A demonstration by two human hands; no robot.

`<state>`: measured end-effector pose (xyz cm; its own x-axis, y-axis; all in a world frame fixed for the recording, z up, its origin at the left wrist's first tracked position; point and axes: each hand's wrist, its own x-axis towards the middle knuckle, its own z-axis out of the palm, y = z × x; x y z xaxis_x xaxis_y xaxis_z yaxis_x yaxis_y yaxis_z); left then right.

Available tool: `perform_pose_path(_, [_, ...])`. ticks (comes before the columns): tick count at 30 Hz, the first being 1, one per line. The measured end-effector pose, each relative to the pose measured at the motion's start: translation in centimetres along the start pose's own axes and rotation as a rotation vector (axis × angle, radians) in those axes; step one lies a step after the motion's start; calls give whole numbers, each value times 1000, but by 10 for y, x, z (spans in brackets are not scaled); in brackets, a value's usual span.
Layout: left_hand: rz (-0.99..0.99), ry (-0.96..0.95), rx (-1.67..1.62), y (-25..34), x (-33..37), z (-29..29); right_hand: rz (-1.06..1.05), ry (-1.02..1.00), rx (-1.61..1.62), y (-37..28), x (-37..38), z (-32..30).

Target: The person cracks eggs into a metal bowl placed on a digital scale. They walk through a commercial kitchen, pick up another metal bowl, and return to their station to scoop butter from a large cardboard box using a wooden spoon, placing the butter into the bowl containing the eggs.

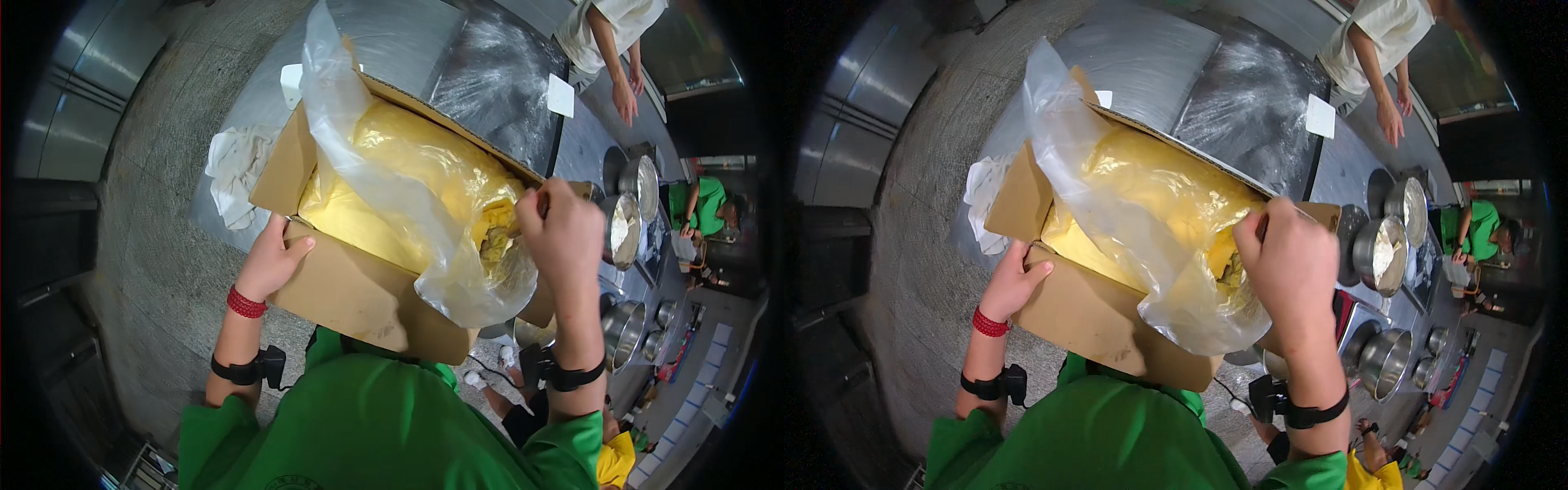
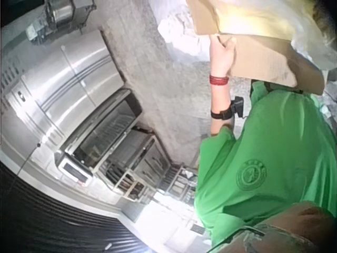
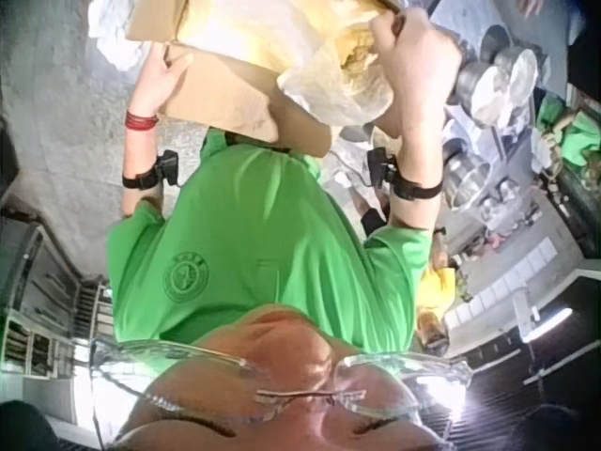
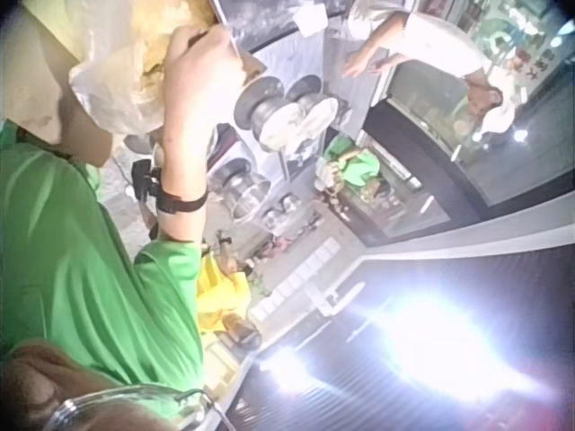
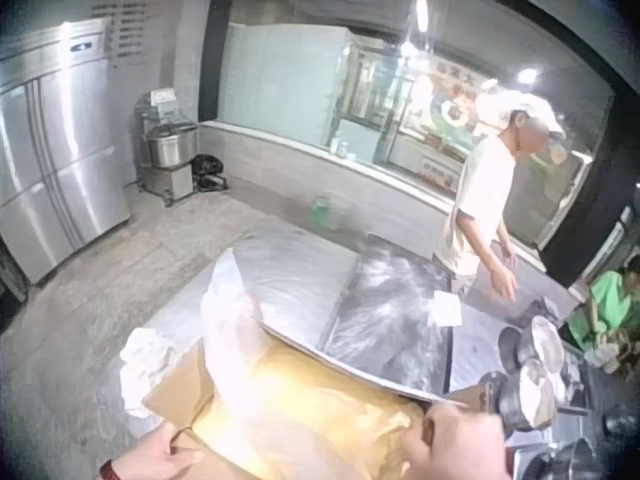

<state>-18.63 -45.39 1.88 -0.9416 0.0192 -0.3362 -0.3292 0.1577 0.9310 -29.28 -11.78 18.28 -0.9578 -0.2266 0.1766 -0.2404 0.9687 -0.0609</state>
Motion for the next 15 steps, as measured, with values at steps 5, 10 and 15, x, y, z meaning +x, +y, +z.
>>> perform_pose_path(5, [27, 12, 7, -2, 0, 1, -155, -50, 25, 12, 15, -32])
perform_pose_path(10, [11, 0, -7, 8, 0, 4, -112, -35, -27, 22, -6, -53])
perform_pose_path(15, [-23, -8, -62, 7, -1, 5, -495, -160, 84, 36, 1, -62])
